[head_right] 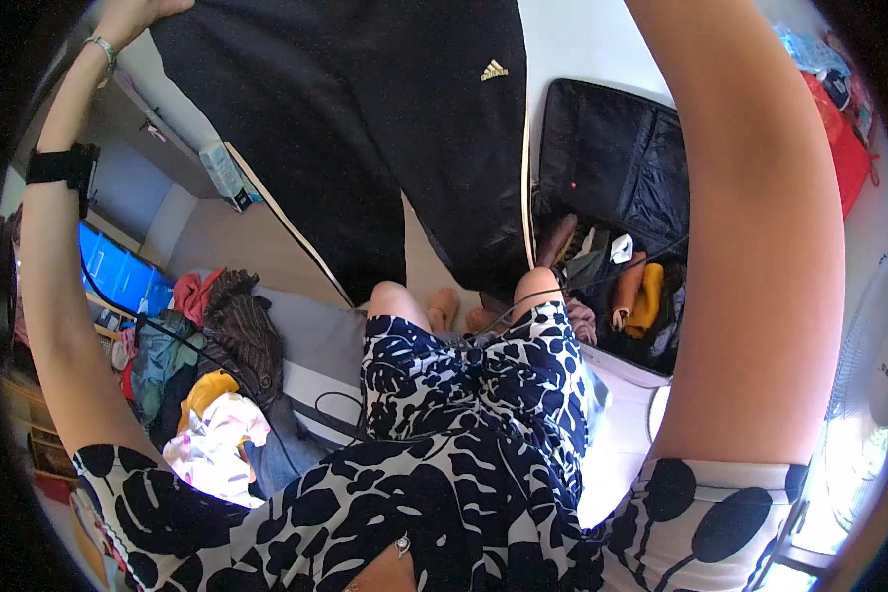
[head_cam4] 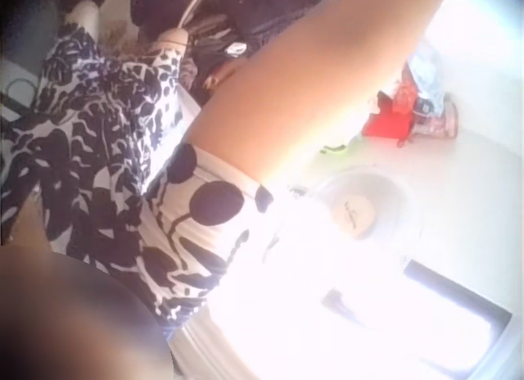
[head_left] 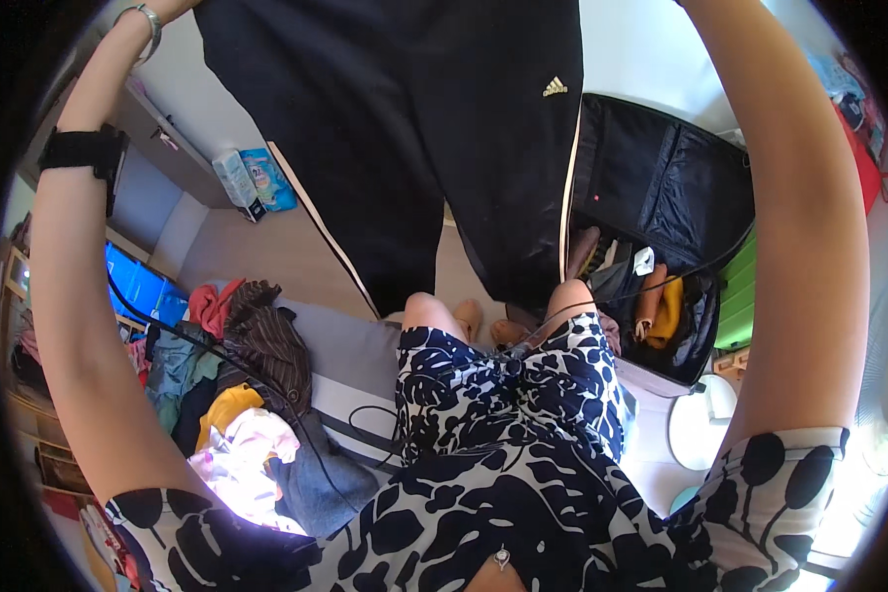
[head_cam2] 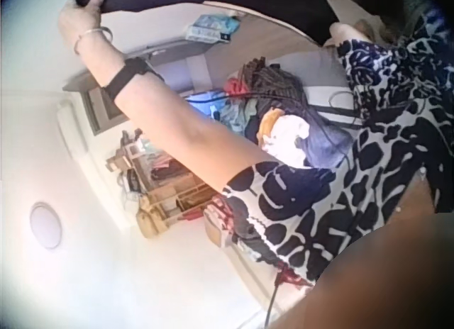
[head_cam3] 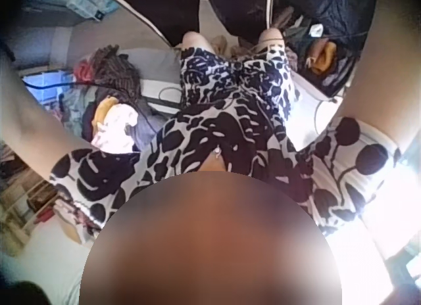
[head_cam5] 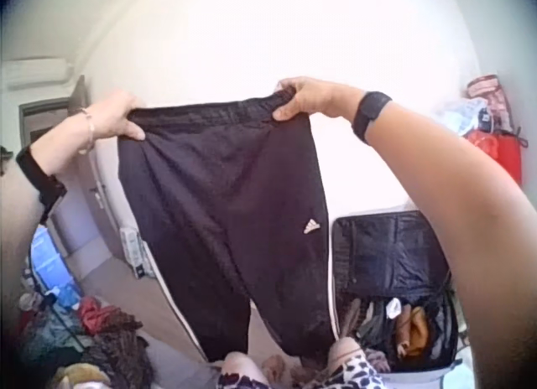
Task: The person folds a pair of black track pants and a pink patterned garment on a bed, placing them one at a time into a suitcase.
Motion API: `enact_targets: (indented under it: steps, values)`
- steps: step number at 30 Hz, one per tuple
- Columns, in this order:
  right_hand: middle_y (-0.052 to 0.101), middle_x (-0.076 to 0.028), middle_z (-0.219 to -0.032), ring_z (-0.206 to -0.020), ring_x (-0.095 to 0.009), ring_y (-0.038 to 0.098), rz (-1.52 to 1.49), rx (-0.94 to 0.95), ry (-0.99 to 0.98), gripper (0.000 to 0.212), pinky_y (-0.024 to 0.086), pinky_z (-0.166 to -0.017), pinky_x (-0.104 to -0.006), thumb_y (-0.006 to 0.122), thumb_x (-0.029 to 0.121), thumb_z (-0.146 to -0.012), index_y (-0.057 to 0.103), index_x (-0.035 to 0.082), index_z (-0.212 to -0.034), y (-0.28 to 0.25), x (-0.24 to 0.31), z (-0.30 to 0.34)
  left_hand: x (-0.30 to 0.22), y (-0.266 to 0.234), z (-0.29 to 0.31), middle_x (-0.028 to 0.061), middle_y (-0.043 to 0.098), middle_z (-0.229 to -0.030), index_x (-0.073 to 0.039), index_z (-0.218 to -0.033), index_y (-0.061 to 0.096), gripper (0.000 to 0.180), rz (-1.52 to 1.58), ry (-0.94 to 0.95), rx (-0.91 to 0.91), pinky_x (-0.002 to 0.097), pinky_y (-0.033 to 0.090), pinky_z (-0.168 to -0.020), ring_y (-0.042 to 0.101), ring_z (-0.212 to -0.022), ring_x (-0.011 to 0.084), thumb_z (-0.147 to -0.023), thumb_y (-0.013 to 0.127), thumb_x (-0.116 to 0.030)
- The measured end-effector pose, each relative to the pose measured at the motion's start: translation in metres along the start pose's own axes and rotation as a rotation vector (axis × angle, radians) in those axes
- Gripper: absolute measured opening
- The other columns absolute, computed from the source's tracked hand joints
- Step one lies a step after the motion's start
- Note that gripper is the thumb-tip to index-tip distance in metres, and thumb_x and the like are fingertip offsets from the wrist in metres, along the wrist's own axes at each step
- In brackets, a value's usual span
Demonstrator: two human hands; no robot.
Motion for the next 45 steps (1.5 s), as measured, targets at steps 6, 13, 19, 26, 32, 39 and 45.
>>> enact_targets:
  steps: [6, 13, 19, 26, 32, 39, 45]
  values:
    - [0.058, -0.006, -0.096, -0.093, -0.021, 0.054, 0.025, -0.022, 0.004, 0.036, 0.045, -0.081, -0.0346, 0.075, 0.005, -0.074, 0.057, 0.008, -0.104, 0.002, -0.004, -0.01, 0.029, 0.006, -0.002, 0.0213, 0.068, -0.084, 0.002, -0.094, 0.068, 0.039, 0.021, -0.087, 0.081, 0.0335, 0.052, -0.074, 0.067, -0.077, 0.0275, -0.062, 0.081, -0.017]
    - [0.06, -0.008, -0.098, -0.092, -0.022, 0.055, 0.079, -0.059, 0.012, 0.043, 0.046, -0.083, -0.0351, 0.08, 0.01, -0.071, 0.057, 0.003, -0.107, 0.005, -0.012, -0.009, 0.078, 0.041, -0.009, 0.0144, 0.067, -0.106, 0.006, -0.112, 0.062, 0.059, 0.129, -0.094, 0.195, 0.0319, 0.05, -0.086, 0.064, -0.096, 0.0209, -0.073, 0.08, -0.034]
    - [0.06, -0.009, -0.098, -0.091, -0.023, 0.055, 0.075, -0.068, -0.019, 0.045, 0.044, -0.085, -0.0345, 0.08, 0.013, -0.071, 0.057, 0.004, -0.108, 0.002, -0.007, -0.004, 0.074, 0.064, 0.012, 0.0038, 0.067, -0.082, -0.005, -0.108, 0.065, 0.046, 0.684, -0.279, 0.062, 0.0286, 0.056, -0.061, 0.064, -0.069, 0.0139, -0.075, 0.08, -0.033]
    - [0.064, -0.008, -0.097, -0.091, -0.02, 0.057, 0.054, -0.043, -0.044, 0.037, 0.045, -0.085, -0.033, 0.075, 0.013, -0.076, 0.061, 0.001, -0.109, 0.0, -0.001, 0.006, 0.068, 0.072, 0.022, 0.0025, 0.066, -0.09, -0.01, -0.111, 0.065, 0.036, 0.82, -0.225, 0.197, 0.0299, 0.056, -0.067, 0.064, -0.079, 0.0126, -0.08, 0.076, -0.024]
    - [0.065, -0.008, -0.096, -0.088, -0.02, 0.059, 0.07, -0.055, 0.026, 0.035, 0.047, -0.084, -0.0336, 0.076, 0.014, -0.076, 0.064, 0.0, -0.105, -0.001, -0.001, 0.01, 0.064, 0.084, 0.02, -0.0022, 0.063, -0.102, -0.01, -0.12, 0.06, 0.044, 0.732, -0.136, 0.28, 0.0218, 0.047, -0.065, 0.057, -0.084, 0.0074, -0.084, 0.072, -0.03]
    - [0.067, -0.009, -0.096, -0.089, -0.022, 0.061, 0.018, -0.018, 0.099, 0.037, 0.048, -0.082, -0.034, 0.076, 0.018, -0.077, 0.065, -0.001, -0.107, 0.0, -0.01, 0.02, 0.051, 0.082, 0.019, 0.0016, 0.066, -0.086, -0.002, -0.097, 0.067, 0.025, 0.883, -0.154, 0.084, 0.0282, 0.05, -0.074, 0.059, -0.08, 0.0112, -0.072, 0.072, 0.0]
    - [0.066, -0.011, -0.1, -0.092, -0.023, 0.061, 0.108, -0.012, 0.098, 0.037, 0.048, -0.085, -0.0357, 0.074, 0.019, -0.079, 0.064, -0.001, -0.109, 0.005, -0.016, 0.022, 0.049, 0.095, 0.014, 0.0026, 0.064, -0.091, -0.005, -0.099, 0.062, 0.031, 0.854, -0.145, -0.061, 0.0286, 0.049, -0.08, 0.058, -0.087, 0.0128, -0.07, 0.071, 0.004]
Point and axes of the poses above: each hand's wrist, its own z-axis away from the middle knuckle, its own y-axis out of the palm, x = y × z, the point moved 2 cm from there along -z, towards the middle knuckle
